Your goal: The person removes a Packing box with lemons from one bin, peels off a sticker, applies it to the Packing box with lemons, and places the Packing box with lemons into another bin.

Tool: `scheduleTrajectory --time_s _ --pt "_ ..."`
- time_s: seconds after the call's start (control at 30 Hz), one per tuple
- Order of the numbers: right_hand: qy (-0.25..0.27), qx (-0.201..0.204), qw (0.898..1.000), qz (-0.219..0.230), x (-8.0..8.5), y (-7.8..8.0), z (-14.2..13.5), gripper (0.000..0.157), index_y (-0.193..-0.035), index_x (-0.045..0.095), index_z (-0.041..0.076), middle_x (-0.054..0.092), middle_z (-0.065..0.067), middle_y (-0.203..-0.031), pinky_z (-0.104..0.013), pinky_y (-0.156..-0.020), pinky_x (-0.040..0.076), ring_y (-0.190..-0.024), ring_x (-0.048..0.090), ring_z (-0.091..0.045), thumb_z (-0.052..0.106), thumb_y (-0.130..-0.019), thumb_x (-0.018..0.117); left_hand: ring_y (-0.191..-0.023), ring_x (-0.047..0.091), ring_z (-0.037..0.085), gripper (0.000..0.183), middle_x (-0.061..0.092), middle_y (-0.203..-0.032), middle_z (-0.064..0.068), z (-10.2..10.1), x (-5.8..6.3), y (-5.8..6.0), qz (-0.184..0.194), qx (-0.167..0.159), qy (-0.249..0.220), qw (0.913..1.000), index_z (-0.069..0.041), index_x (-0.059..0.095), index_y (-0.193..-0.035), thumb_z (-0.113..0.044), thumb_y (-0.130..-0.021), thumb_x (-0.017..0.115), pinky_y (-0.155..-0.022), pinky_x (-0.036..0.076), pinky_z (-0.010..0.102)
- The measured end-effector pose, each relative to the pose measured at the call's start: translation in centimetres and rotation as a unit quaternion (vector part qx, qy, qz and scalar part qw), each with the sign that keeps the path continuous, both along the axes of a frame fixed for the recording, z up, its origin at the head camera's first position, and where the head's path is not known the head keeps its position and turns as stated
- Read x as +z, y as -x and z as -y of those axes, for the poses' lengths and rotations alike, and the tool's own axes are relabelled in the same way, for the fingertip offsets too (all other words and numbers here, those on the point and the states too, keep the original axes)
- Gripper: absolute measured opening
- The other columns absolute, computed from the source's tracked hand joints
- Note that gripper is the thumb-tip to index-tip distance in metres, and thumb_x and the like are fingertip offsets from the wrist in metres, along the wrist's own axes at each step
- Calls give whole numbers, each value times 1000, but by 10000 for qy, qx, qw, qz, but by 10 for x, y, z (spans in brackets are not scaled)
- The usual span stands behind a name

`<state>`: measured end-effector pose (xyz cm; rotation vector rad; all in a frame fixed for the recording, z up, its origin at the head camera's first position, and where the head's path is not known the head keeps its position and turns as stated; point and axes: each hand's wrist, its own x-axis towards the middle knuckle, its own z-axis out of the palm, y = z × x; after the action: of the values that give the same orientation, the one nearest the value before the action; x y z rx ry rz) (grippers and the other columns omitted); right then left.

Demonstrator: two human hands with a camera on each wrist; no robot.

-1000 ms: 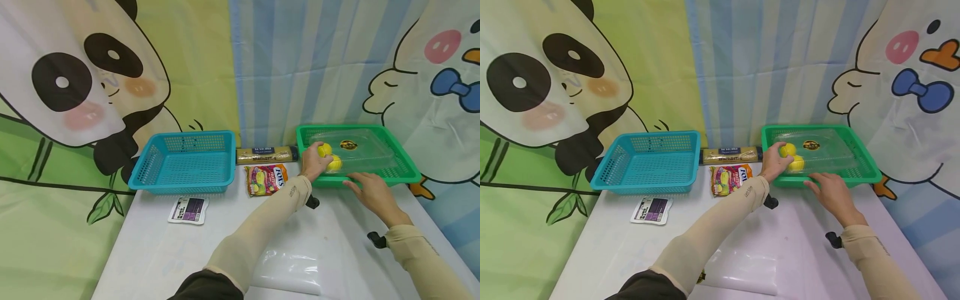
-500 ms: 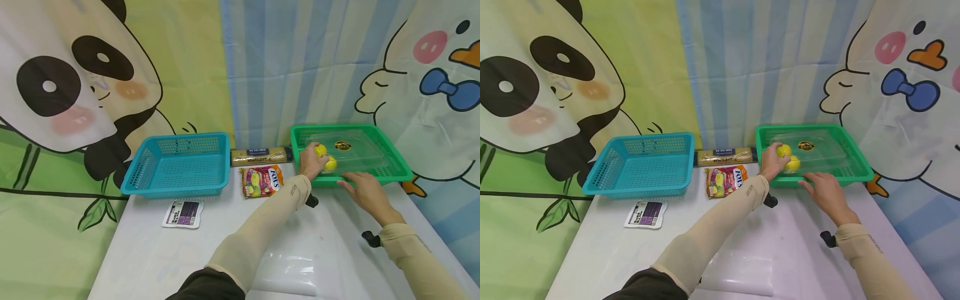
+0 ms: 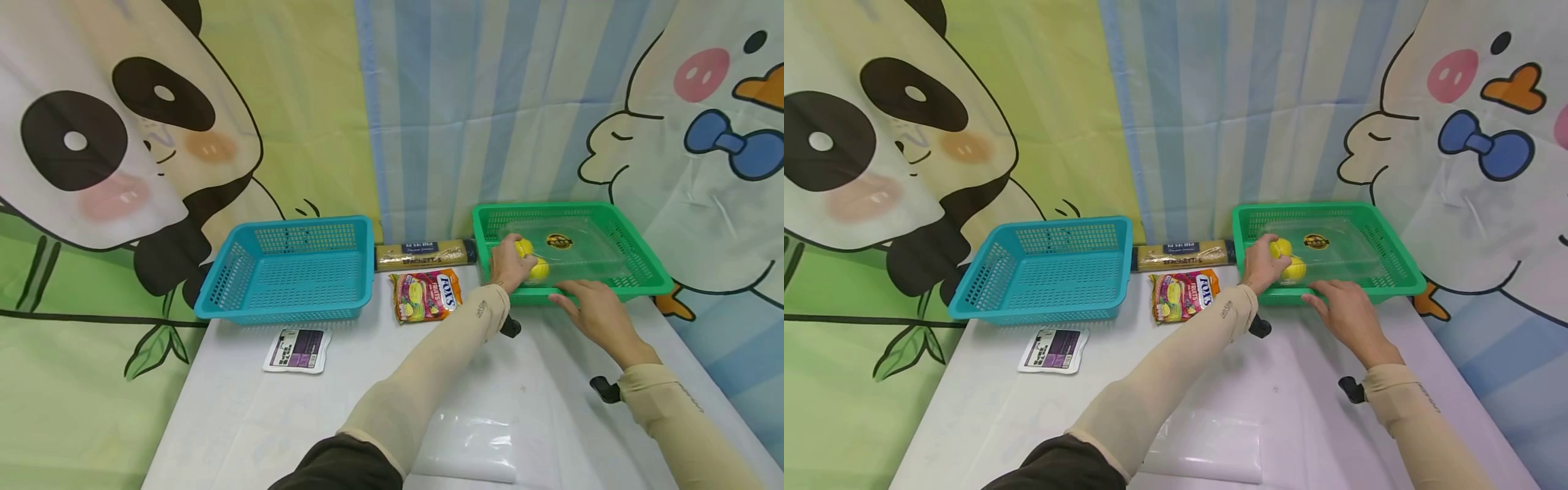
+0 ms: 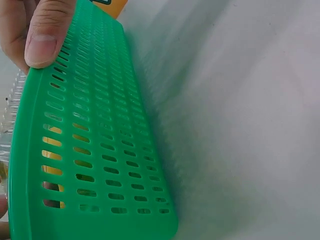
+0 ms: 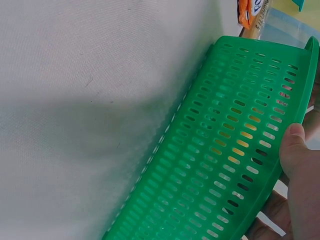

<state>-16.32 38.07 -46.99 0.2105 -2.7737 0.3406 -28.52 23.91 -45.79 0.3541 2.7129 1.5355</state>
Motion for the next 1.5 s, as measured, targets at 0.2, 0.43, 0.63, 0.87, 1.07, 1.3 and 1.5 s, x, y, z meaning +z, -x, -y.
scheduleTrajectory --time_s 0.2,0.43,0.63,0.87,1.07,1.3,1.5 --pt "47 -17 9999 131 -1 0 3 38 -122 69 0 69 -29 -117 -67 -90 47 -107 61 -52 27 -97 69 -45 41 11 50 68 -78 -1 0 -1 0 269 30 145 9995 -17 59 -140 -14 -92 71 -45 37 22" --pt "67 71 10000 -5 -2 0 6 36 -121 70 1 70 -28 -114 -66 -88 48 -105 62 -50 27 -96 70 -60 53 10 48 74 -99 1 0 -2 -1 315 98 383 9987 -19 59 -140 -14 -93 70 -52 43 22" --pt "50 103 9999 -13 -1 1 8 35 -121 70 1 71 -28 -114 -65 -88 48 -105 63 -50 23 -94 72 -68 60 12 45 72 -96 0 0 0 -2 230 130 712 9971 -20 58 -140 -15 -96 67 -60 47 24" --pt "46 84 9999 47 1 1 9 35 -121 70 1 71 -27 -115 -65 -89 48 -105 62 -50 23 -95 72 -87 67 13 43 70 -115 -2 -3 2 -2 320 229 926 9949 -24 58 -140 -15 -98 65 -67 51 24" --pt "12 48 10000 74 3 0 6 36 -121 70 1 70 -27 -115 -65 -89 48 -106 62 -50 26 -96 70 -92 69 15 43 69 -118 -1 -6 3 -4 392 274 1015 9937 -24 57 -140 -15 -99 64 -69 54 24" --pt "0 24 9999 158 3 -2 3 36 -123 69 1 69 -29 -117 -66 -91 47 -108 61 -51 26 -96 70 -94 69 16 44 68 -117 -1 -11 4 -4 316 231 1167 9924 -24 57 -141 -15 -98 65 -71 54 25" --pt "-18 40 9999 154 4 -2 2 36 -123 69 1 69 -29 -117 -66 -91 47 -108 61 -52 24 -96 71 -95 68 17 44 67 -117 1 -13 4 -4 288 225 1194 9922 -23 57 -141 -14 -98 64 -73 54 26"
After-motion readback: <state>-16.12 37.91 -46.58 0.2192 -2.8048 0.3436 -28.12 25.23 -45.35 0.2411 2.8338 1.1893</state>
